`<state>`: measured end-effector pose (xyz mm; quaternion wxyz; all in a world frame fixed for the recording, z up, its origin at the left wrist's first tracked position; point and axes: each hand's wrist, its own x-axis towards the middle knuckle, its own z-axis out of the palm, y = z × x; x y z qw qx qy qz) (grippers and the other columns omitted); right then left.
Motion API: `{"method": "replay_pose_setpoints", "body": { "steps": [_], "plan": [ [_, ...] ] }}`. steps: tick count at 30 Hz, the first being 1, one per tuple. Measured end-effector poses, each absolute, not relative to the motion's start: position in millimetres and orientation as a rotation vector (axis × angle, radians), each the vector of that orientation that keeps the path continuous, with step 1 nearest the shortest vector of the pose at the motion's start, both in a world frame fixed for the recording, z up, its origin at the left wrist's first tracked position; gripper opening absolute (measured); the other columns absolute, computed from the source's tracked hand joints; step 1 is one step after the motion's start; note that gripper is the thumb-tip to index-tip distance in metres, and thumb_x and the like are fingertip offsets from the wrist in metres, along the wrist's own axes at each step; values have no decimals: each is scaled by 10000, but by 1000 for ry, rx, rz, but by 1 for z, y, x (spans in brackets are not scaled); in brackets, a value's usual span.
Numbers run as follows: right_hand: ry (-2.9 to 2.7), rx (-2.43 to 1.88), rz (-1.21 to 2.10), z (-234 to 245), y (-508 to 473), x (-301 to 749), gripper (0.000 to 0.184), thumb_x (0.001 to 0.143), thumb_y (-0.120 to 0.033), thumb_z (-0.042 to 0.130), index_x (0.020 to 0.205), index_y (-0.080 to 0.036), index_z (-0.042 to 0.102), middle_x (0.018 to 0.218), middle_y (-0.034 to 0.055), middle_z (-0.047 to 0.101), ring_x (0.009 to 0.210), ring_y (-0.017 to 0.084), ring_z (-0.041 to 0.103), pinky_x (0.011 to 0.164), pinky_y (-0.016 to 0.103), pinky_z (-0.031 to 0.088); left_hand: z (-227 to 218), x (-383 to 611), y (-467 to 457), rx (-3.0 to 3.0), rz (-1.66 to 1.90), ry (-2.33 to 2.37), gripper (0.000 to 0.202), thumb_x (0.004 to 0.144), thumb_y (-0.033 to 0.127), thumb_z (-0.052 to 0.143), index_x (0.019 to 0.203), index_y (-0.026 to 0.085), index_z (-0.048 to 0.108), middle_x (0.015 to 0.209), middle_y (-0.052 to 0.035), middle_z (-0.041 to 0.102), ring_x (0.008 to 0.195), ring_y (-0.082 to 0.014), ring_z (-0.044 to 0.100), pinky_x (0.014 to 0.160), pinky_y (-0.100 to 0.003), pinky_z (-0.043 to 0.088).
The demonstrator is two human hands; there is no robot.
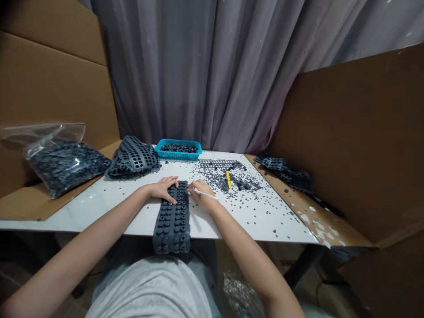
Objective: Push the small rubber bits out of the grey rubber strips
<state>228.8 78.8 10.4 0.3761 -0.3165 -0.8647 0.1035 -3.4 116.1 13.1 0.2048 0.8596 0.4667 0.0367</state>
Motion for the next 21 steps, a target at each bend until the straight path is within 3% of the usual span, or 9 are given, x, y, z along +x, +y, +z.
{"method": "replay_pose_setpoints", "body": {
  "steps": [9,21],
  "plan": [
    [-2214,-645,789,18,51,223,227,832,-382,604,726,-180,607,859,82,684,862,201,636,801,363,475,11,-3,116,2388,153,1323,648,540,617,726,1023,239,517,1495,-104,228,1386,-301,121,1106,-429,120],
    [-2262,-564,637,6,44,222,190,872,-346,550,772,-197,614,890,100,681,878,198,616,808,366,484,11,-4,116,2391,161,1312,620,550,585,738,1012,237,517,1491,-95,243,1377,-309,146,1097,-424,148]
  ]
}}
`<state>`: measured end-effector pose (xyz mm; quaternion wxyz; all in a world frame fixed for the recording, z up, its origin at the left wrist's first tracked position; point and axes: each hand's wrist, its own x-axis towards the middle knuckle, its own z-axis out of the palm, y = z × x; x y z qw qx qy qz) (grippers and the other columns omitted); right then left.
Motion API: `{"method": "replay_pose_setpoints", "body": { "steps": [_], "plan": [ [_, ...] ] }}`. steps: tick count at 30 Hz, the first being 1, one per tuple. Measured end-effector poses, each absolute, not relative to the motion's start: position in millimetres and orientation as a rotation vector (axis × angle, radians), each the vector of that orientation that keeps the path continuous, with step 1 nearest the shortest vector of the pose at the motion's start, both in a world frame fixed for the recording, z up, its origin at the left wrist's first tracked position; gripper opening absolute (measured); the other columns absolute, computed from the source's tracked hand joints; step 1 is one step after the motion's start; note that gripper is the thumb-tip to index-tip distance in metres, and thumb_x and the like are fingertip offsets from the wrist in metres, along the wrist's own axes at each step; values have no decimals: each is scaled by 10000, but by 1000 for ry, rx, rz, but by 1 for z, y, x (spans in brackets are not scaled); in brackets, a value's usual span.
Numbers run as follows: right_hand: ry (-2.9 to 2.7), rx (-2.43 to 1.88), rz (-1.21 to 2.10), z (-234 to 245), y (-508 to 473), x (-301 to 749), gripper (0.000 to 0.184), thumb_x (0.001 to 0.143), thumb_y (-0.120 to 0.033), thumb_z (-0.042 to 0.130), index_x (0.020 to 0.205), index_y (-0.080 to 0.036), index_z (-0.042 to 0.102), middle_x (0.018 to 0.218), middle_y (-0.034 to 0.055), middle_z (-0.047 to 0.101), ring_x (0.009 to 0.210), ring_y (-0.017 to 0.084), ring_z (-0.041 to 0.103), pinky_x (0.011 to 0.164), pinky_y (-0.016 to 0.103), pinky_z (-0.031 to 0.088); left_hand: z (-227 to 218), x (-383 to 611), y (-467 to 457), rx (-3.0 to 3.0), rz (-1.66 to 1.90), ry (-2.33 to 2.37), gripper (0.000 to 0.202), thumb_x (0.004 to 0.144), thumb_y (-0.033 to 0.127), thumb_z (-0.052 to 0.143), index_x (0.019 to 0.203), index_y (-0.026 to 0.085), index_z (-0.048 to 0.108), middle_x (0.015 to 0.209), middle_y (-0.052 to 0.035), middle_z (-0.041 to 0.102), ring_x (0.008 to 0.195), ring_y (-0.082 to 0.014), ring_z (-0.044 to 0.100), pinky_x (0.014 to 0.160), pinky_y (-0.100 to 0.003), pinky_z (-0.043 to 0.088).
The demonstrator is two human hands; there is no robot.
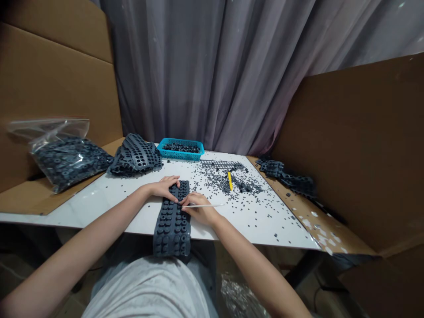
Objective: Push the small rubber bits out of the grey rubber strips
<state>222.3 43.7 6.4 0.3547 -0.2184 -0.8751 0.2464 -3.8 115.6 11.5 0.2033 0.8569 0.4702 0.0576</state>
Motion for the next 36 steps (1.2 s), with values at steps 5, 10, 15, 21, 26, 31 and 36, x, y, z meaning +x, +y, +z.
{"method": "replay_pose_setpoints", "body": {
  "steps": [5,10,15,21,26,31,36],
  "plan": [
    [-2306,-546,595,5,44,223,152,863,-326,570,786,-204,618,896,87,689,891,194,618,831,371,477,12,-4,115,2391,157,1312,624,546,588,738,1016,246,512,1492,-82,244,1379,-309,137,1097,-439,141],
    [-2385,-543,456,7,44,223,110,879,-278,550,816,-209,609,908,74,690,901,193,608,856,388,449,12,-4,115,2397,160,1312,629,540,588,741,1015,244,514,1492,-90,242,1375,-312,150,1095,-434,149],
    [-2429,-552,280,4,48,221,162,910,-284,479,834,-215,603,926,71,686,911,196,588,834,361,443,11,-4,115,2399,154,1312,653,524,603,742,1021,244,515,1490,-92,240,1372,-321,146,1096,-440,146],
    [-2289,-795,116,1,56,225,183,921,-258,427,843,-200,581,930,102,679,891,225,581,811,381,420,13,-4,114,2389,151,1307,646,523,600,741,1011,243,515,1492,-88,235,1372,-324,143,1097,-438,148],
    [-2013,-937,292,5,55,231,144,883,-289,514,793,-198,580,919,90,678,885,230,592,789,379,440,13,-3,114,2381,169,1300,637,521,588,751,999,239,517,1485,-97,245,1371,-320,145,1094,-435,153],
    [-2177,-688,818,13,44,227,198,834,-346,605,724,-181,600,937,82,682,935,208,618,853,377,445,9,-3,115,2380,233,1301,588,555,564,746,990,235,525,1452,-94,285,1354,-320,180,1087,-430,158],
    [-2193,-606,1044,15,40,224,249,818,-389,618,716,-162,614,900,96,678,869,195,640,805,357,476,8,-5,116,2402,335,1272,519,576,537,748,954,244,547,1316,-56,405,1249,-297,326,1036,-391,261]
  ]
}}
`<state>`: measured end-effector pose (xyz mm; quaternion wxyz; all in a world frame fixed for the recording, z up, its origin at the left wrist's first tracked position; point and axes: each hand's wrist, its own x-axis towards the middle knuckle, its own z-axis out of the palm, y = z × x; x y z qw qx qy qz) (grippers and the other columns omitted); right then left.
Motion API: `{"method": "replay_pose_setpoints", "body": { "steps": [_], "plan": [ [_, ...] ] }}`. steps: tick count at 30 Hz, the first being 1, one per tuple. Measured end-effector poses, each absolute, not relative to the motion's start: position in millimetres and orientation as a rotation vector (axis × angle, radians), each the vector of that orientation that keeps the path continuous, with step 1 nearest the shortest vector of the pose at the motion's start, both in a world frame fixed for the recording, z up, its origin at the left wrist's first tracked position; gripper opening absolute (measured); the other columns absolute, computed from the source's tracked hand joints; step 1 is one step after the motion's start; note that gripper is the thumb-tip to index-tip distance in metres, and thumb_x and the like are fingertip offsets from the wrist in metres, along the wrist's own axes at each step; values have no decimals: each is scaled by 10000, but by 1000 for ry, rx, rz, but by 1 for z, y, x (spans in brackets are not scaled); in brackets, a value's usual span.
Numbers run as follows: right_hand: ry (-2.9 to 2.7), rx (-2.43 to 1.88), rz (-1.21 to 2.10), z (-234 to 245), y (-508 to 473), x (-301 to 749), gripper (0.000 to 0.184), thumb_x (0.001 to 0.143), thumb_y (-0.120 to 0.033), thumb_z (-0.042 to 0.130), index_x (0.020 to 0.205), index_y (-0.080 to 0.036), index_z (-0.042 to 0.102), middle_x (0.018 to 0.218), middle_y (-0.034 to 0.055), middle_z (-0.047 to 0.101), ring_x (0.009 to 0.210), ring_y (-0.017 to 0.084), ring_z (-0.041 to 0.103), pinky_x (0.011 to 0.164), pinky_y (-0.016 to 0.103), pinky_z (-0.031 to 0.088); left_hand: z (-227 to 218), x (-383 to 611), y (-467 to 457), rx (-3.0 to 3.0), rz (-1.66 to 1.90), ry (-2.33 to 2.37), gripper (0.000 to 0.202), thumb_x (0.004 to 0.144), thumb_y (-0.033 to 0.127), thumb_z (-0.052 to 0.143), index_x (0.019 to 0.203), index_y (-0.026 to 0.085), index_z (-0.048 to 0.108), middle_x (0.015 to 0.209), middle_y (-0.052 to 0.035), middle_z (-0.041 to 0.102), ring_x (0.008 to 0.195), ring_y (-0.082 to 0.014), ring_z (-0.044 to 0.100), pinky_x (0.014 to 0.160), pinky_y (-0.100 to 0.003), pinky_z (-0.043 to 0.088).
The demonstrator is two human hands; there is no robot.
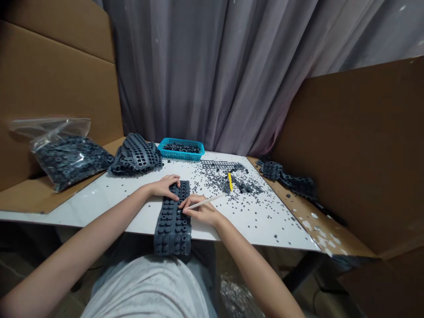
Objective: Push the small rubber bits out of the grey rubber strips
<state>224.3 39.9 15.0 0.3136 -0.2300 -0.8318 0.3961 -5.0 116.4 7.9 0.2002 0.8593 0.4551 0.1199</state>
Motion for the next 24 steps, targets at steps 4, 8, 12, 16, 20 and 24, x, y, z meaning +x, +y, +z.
{"method": "replay_pose_setpoints", "body": {
  "steps": [4,8,12,16,20,24],
  "plan": [
    [-2240,-570,963,16,40,225,251,826,-391,605,717,-166,618,873,98,686,848,195,637,799,357,474,7,-7,118,2430,406,1244,492,577,553,744,922,248,572,1181,-38,461,1131,-266,409,972,-360,330],
    [-2265,-548,917,17,39,225,249,843,-387,583,738,-165,625,874,105,690,853,198,639,802,359,474,6,-10,122,2454,460,1236,499,584,584,727,931,250,593,1079,-29,499,1048,-248,455,911,-340,371],
    [-2247,-556,928,18,38,225,259,842,-401,582,746,-164,625,872,101,690,832,194,645,786,351,482,4,-13,127,2475,545,1304,451,658,586,668,932,234,596,1037,-34,537,1011,-242,483,883,-334,383],
    [-2264,-542,896,20,37,225,254,846,-394,578,745,-165,621,864,105,689,834,196,642,781,346,484,0,-18,132,2458,672,1502,359,763,500,581,940,188,586,1004,-75,562,1001,-266,501,878,-370,377],
    [-2301,-510,817,19,37,224,223,864,-358,557,751,-172,609,854,106,692,824,193,634,760,336,482,-3,-22,136,2436,689,1589,291,777,451,556,862,177,605,901,-79,598,901,-256,551,794,-344,408],
    [-2329,-514,735,16,38,224,167,879,-301,540,775,-183,598,862,90,695,817,186,627,750,329,475,-4,-21,137,2412,678,1582,287,766,467,551,805,189,606,835,-56,619,795,-223,572,690,-299,411]
  ]
}}
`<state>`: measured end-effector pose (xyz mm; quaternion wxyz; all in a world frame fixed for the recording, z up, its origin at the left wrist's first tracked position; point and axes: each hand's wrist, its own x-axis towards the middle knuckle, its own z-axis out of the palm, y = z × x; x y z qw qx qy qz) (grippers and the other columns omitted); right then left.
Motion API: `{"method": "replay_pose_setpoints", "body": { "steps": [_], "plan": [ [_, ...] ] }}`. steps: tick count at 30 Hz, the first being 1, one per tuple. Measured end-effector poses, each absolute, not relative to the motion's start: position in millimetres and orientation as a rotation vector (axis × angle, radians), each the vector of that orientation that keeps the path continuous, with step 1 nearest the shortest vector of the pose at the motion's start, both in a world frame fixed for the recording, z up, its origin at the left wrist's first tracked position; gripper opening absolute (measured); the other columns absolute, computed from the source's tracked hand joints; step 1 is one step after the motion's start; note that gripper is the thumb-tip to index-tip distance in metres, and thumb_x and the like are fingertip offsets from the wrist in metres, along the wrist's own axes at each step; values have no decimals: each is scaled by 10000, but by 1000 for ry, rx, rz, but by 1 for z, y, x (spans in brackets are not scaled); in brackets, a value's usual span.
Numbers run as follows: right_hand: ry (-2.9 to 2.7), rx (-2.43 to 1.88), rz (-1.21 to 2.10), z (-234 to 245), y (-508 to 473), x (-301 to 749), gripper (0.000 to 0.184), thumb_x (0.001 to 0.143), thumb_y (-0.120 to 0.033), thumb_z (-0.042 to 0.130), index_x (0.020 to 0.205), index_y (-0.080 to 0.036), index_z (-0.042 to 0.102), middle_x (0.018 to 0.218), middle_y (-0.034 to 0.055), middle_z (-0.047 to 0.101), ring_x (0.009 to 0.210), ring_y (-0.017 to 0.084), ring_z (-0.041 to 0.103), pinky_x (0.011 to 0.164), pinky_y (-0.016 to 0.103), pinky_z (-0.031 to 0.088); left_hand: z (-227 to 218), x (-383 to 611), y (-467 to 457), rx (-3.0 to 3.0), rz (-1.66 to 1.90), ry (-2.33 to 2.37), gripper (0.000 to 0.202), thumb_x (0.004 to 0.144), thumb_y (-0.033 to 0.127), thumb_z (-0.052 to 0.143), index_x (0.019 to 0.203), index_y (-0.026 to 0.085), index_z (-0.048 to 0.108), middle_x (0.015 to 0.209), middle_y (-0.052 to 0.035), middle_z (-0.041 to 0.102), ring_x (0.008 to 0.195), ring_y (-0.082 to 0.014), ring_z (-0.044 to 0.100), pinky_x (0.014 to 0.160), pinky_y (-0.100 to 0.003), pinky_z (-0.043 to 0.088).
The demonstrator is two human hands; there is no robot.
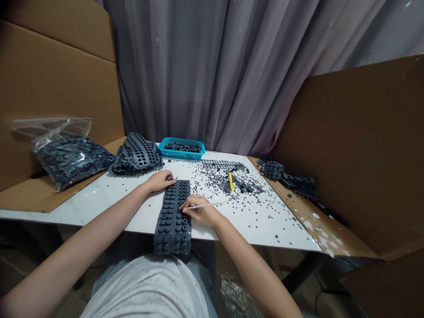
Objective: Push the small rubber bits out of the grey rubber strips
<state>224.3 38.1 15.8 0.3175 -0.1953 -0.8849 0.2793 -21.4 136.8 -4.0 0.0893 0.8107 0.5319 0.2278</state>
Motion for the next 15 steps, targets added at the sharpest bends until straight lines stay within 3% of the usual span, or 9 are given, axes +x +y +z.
{"method": "replay_pose_setpoints", "body": {
  "steps": [5,15],
  "plan": [
    [-2286,-573,681,11,41,226,167,888,-295,529,761,-198,580,863,71,683,845,187,621,757,329,474,-6,-21,138,2361,669,1536,346,713,527,586,788,189,599,788,-30,628,717,-196,573,625,-272,404],
    [-2262,-667,530,7,47,228,116,890,-240,510,804,-201,578,886,74,650,878,196,585,784,353,472,-11,-22,139,2316,704,1494,354,696,533,600,766,186,582,775,-23,610,714,-189,556,641,-273,407]
  ]
}}
